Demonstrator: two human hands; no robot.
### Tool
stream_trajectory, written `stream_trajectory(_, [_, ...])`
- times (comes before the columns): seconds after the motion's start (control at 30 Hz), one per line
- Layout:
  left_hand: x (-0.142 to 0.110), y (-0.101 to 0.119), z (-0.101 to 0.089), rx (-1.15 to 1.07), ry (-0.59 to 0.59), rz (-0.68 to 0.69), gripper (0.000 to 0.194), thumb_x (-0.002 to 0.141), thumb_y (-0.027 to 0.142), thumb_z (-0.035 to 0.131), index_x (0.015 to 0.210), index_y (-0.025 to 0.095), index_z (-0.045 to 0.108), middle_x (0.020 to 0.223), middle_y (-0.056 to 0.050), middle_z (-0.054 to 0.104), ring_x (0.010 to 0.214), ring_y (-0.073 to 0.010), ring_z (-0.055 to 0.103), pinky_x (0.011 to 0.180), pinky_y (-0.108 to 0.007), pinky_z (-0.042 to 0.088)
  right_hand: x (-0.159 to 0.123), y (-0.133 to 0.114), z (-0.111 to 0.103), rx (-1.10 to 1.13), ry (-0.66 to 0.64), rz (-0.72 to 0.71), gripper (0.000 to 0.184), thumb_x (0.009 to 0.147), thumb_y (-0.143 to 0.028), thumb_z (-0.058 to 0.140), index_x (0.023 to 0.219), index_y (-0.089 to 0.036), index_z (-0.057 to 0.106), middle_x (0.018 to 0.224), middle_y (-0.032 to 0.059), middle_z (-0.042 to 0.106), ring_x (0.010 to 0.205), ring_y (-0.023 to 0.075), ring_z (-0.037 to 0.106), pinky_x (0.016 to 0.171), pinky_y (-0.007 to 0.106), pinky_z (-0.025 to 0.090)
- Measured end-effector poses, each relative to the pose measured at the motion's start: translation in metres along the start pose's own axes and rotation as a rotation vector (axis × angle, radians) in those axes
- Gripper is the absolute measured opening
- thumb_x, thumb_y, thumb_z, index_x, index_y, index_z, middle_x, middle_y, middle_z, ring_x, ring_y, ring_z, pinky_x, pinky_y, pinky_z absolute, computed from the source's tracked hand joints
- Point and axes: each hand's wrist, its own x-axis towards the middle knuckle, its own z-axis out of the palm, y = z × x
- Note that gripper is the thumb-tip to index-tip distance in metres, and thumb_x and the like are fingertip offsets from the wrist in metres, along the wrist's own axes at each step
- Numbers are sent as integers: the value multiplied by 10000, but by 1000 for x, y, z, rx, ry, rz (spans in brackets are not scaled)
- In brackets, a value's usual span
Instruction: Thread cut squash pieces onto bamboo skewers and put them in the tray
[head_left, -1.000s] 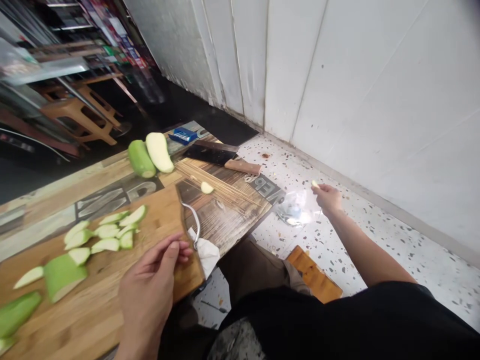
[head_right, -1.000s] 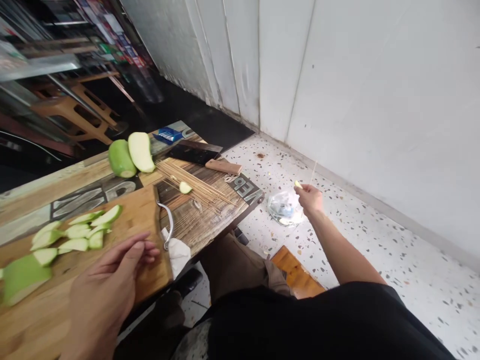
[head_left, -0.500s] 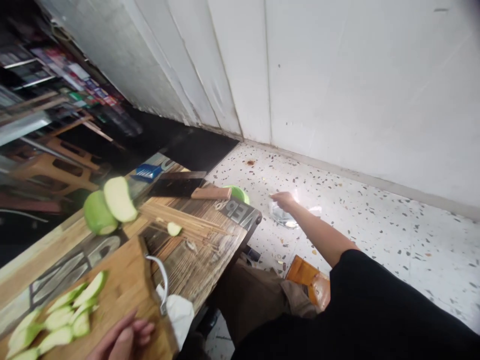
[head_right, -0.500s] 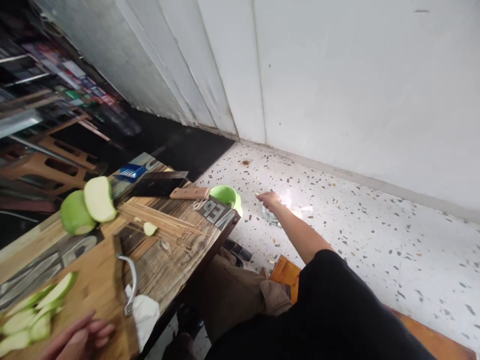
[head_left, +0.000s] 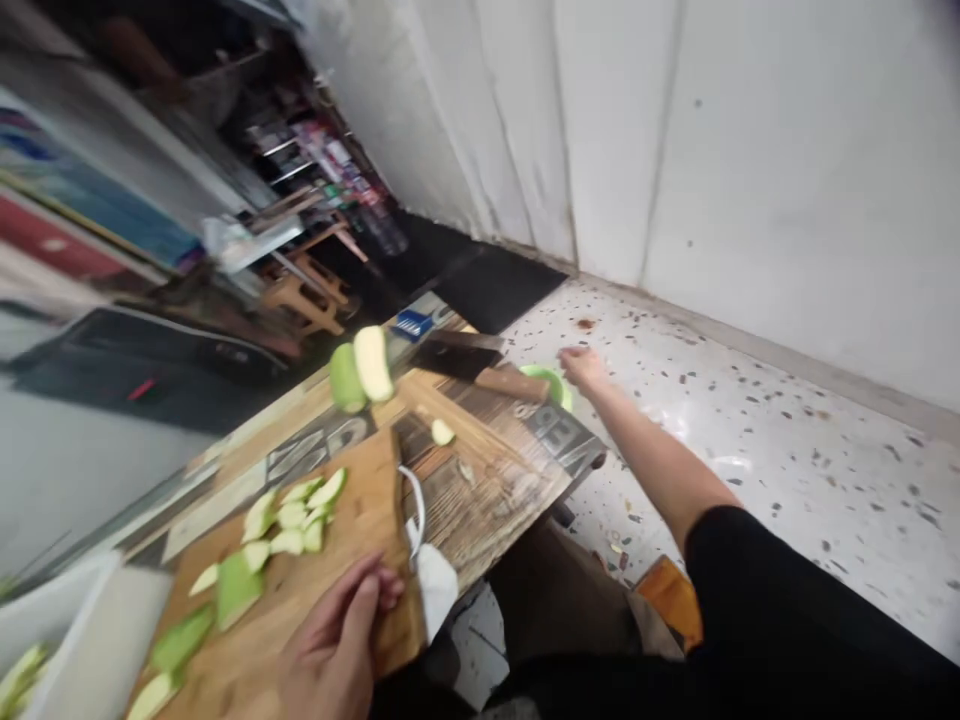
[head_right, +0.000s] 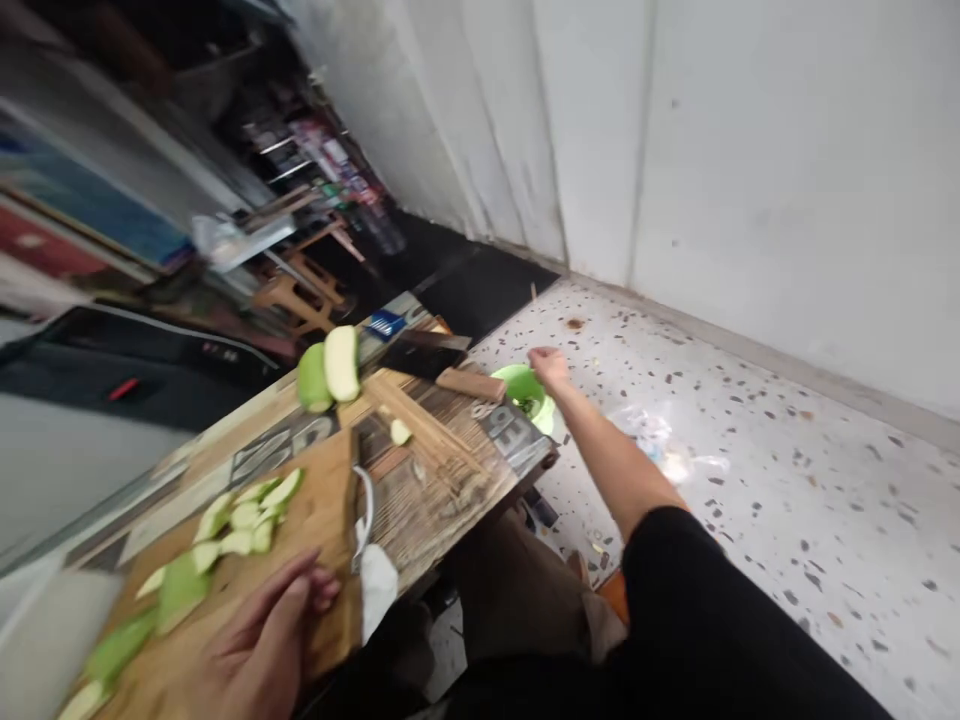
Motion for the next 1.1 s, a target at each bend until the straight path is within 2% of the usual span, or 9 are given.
stream_trajectory(0.07, [0, 8, 3, -87, -5, -35, 344, 710, 381, 601, 953, 141, 645, 748, -36, 661, 641, -143, 606, 659, -281, 514, -1, -12, -10, -1, -17, -43, 277, 872, -316, 447, 944, -88, 588, 739, 39, 589, 513, 60, 489, 468, 182, 407])
stream_trajectory(0.17, [11, 20, 6, 3, -64, -5, 362, 727, 393, 571, 977, 142, 646, 745, -47, 662, 637, -153, 599, 659, -299, 505, -23, -36, -32, 48, -1, -178, 304, 894, -312, 347, 1054, -157, 554, 679, -4, 558, 368, 16, 318, 354, 153, 262])
stream_trajectory(0.27, [36, 40, 16, 246, -168, 282, 286, 739, 361, 562, 962, 211, 661, 905, -53, 665, 801, -191, 598, 798, -339, 456, -70, -64, -47, 254, -38, -441, 315, 859, -314, 409, 1104, -158, 530, 589, -28, 513, 329, 20, 268, 326, 166, 202])
stream_trajectory(0.37, [66, 60, 36, 413, -224, 523, 279, 771, 331, 535, 1009, 223, 633, 1037, -76, 632, 996, -231, 530, 923, -367, 345, -124, -82, -46, 258, -128, -533, 407, 836, -334, 469, 1213, -184, 448, 570, -35, 521, 322, 33, 298, 325, 175, 210])
stream_trajectory(0.5, [94, 71, 66, 654, -237, 441, 305, 725, 397, 585, 933, 178, 620, 1008, -130, 605, 1036, -292, 457, 925, -431, 268, -173, -83, -33, 216, -243, -556, 316, 838, -358, 478, 1106, -198, 529, 696, -6, 550, 368, 34, 362, 349, 181, 263])
stream_trajectory(0.7, [111, 61, 88, 689, -241, 349, 284, 675, 423, 613, 776, 157, 621, 937, -136, 597, 973, -303, 476, 858, -446, 289, -197, -72, -19, 249, -324, -524, 299, 849, -390, 461, 1028, -190, 593, 670, -10, 514, 370, 32, 317, 340, 192, 240])
stream_trajectory(0.83, [116, 60, 93, 489, -206, 194, 201, 619, 314, 662, 747, 173, 596, 848, -93, 617, 896, -275, 526, 817, -419, 339, -202, -71, -13, 262, -409, -494, 318, 848, -377, 474, 1101, -204, 561, 599, -27, 507, 364, 37, 328, 340, 182, 240])
stream_trajectory(0.93, [115, 60, 82, 61, -162, 147, 306, 610, 189, 660, 895, 176, 549, 851, -65, 617, 808, -203, 563, 758, -344, 403, -206, -71, -6, 253, -457, -474, 356, 853, -366, 464, 1179, -228, 501, 634, -21, 534, 361, 39, 352, 330, 175, 247])
stream_trajectory(1.1, [100, 41, 17, -822, -291, -121, 444, 648, 109, 641, 1063, 178, 499, 862, -52, 613, 675, -108, 584, 618, -223, 454, -224, -80, 23, 239, -647, -404, 288, 805, -353, 519, 1048, -202, 552, 835, 22, 547, 399, 33, 438, 308, 161, 293])
